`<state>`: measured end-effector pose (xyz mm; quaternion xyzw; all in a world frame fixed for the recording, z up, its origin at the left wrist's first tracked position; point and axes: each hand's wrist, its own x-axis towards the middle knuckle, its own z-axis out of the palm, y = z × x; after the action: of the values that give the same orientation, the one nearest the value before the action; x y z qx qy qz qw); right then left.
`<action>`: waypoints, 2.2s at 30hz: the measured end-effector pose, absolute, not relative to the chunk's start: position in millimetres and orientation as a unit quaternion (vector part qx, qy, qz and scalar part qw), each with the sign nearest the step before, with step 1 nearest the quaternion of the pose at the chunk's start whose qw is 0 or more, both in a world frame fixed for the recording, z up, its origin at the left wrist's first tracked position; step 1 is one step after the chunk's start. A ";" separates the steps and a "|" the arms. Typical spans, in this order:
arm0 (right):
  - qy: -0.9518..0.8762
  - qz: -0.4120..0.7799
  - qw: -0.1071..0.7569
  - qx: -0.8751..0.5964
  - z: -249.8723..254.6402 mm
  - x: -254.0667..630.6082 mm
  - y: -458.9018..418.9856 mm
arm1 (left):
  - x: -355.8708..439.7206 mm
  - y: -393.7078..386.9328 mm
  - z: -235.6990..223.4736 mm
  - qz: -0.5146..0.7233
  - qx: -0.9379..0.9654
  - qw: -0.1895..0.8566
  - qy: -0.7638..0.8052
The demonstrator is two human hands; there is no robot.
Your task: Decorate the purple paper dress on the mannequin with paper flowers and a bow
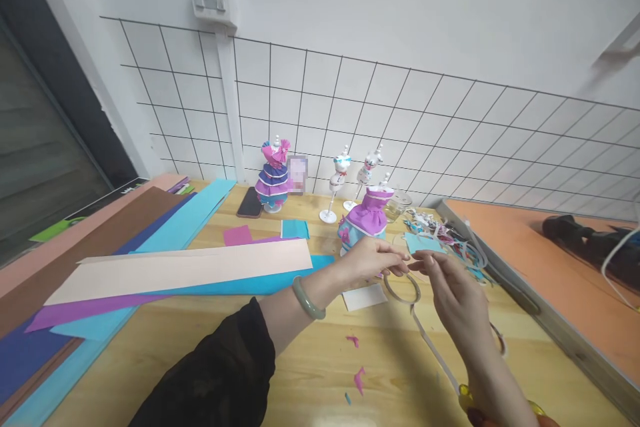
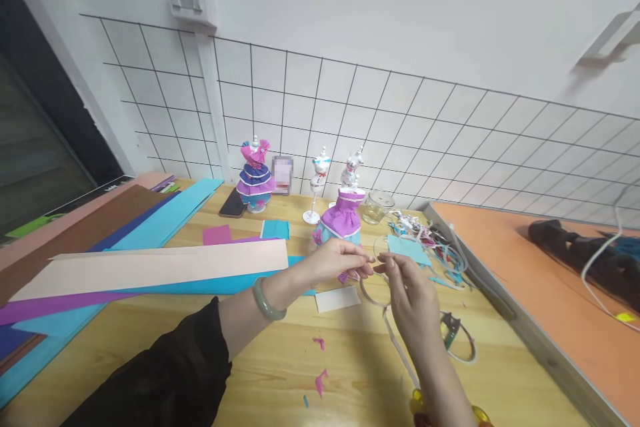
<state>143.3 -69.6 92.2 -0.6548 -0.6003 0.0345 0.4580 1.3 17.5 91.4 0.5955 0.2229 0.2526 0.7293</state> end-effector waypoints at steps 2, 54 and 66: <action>-0.578 0.063 0.469 -0.665 95.6 140.0 -66.9 | -0.4 20.3 91.3 0.254 0.609 0.716 0.228; -0.479 0.249 0.649 -0.536 89.9 117.3 23.7 | -8.4 91.0 91.9 0.516 0.719 0.360 0.294; -0.474 0.268 0.662 -0.516 84.2 120.0 31.7 | 0.0 99.3 90.5 0.493 0.704 0.429 0.277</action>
<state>120.0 31.7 84.2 -0.5157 -0.4736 0.2675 0.6620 0.0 99.3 90.5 0.7043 0.2766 0.4934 0.4290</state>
